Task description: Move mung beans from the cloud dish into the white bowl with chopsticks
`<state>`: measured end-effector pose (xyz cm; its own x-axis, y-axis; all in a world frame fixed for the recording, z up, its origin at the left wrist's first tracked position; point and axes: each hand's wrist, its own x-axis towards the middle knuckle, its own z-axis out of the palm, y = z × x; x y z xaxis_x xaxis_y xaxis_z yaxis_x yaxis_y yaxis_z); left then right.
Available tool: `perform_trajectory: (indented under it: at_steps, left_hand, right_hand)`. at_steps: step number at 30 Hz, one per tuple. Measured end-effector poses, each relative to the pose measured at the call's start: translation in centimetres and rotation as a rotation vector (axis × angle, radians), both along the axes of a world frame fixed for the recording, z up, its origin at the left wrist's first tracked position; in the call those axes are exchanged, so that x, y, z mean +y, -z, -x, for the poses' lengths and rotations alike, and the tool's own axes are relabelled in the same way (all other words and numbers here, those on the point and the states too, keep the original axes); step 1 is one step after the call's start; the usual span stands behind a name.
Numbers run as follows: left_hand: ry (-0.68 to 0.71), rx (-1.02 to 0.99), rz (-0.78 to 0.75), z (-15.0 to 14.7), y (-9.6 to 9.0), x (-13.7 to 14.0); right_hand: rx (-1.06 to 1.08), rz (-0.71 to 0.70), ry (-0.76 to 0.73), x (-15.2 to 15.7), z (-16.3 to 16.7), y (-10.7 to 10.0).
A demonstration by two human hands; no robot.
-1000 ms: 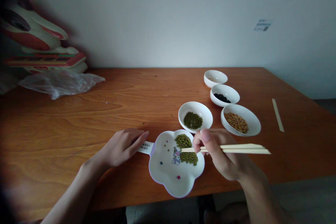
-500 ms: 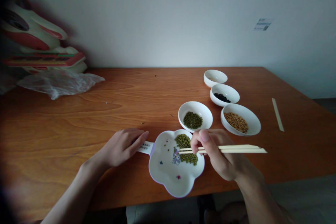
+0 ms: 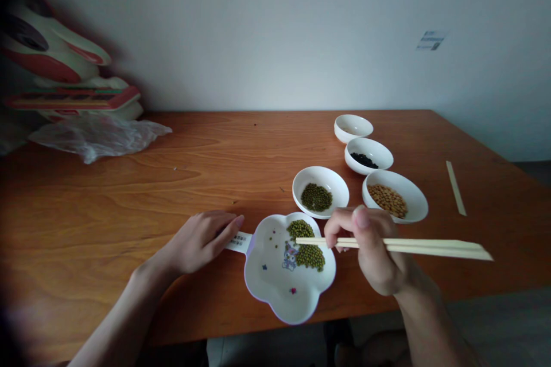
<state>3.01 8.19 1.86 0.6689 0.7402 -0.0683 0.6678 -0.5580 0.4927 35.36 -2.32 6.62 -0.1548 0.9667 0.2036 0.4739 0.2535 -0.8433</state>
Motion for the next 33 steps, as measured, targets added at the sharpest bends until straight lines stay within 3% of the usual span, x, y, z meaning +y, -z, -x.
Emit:
perform_trajectory:
  at_steps: [4,12,33]
  left_hand:
    - [0.006,-0.001,-0.003,0.0,0.1,0.0]
    - [0.002,0.010,0.007,0.1,-0.1,-0.1]
    - [-0.002,0.000,-0.003,0.0,-0.1,-0.1]
  right_hand:
    - [0.040,0.013,0.077,-0.4,-0.8,-0.2]
    - [-0.079,0.051,-0.019,0.3,0.6,0.1]
    - [-0.100,0.051,-0.012,0.5,1.2,0.8]
